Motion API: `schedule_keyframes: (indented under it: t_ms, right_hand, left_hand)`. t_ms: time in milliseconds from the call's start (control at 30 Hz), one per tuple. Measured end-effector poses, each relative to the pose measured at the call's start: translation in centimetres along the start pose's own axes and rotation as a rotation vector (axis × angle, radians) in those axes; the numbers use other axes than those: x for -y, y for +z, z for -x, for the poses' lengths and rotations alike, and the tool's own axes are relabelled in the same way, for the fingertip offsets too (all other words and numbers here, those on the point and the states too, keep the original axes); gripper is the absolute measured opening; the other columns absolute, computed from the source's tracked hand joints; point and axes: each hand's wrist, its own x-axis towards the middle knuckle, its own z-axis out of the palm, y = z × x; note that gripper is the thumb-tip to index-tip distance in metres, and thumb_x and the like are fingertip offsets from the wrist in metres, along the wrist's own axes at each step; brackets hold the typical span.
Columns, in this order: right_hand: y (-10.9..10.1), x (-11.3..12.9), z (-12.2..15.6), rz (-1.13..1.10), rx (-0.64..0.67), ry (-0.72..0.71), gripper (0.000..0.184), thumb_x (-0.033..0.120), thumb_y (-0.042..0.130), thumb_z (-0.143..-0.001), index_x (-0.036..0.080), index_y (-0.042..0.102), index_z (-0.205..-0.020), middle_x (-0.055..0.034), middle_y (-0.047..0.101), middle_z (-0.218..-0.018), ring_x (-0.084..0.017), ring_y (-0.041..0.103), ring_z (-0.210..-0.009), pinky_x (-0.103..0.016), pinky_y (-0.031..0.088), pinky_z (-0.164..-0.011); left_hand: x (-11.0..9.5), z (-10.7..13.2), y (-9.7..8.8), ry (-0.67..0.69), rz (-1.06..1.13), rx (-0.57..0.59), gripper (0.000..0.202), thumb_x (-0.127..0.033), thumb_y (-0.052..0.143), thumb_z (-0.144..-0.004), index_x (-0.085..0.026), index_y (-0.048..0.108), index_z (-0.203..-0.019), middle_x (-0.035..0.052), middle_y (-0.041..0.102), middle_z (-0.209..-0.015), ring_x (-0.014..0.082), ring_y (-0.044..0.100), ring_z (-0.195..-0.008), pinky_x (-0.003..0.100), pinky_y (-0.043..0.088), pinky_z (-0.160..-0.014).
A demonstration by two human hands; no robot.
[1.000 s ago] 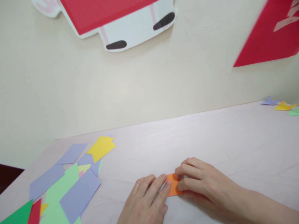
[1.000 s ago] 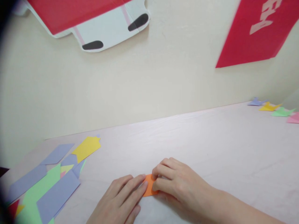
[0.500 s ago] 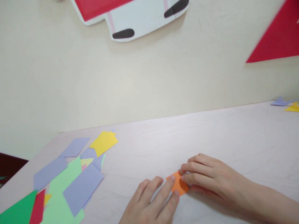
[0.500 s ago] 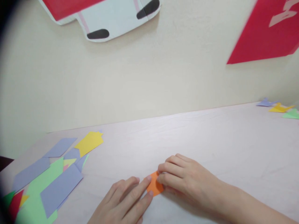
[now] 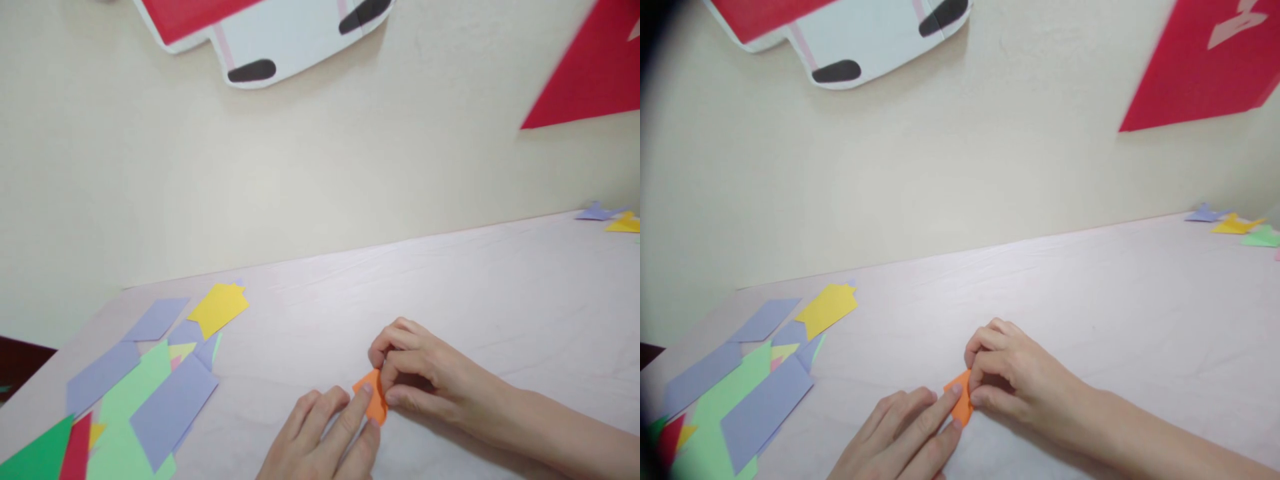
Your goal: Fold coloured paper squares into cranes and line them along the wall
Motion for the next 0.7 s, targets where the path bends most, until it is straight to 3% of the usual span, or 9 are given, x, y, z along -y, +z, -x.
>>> schedule_keyframes:
  t_ms: [533,700]
  right_hand:
    - [1.1,0.9,-0.5,0.051,-0.085,0.109,0.019,0.003,0.064,-0.08,0.019,0.06,-0.071,-0.0021,0.062,-0.087,-0.019,0.054,-0.087,-0.033,0.044,-0.077]
    - [1.3,0.8,-0.4,0.059,-0.091,0.086,0.019,0.003,0.063,-0.08,0.019,0.06,-0.072,-0.0025,0.062,-0.087,-0.019,0.054,-0.088,-0.032,0.045,-0.076]
  left_hand:
    - [-0.3,0.0,0.0,0.015,0.024,-0.003,0.025,-0.009,0.044,-0.095,-0.017,0.068,-0.093,0.0041,0.07,-0.117,0.0186,0.06,-0.091,0.029,0.048,-0.075]
    - [-0.1,-0.3,-0.3,0.024,0.033,0.04,0.03,-0.01,0.044,-0.094,-0.017,0.067,-0.111,0.0047,0.07,-0.118,0.0181,0.061,-0.09,0.029,0.052,-0.075]
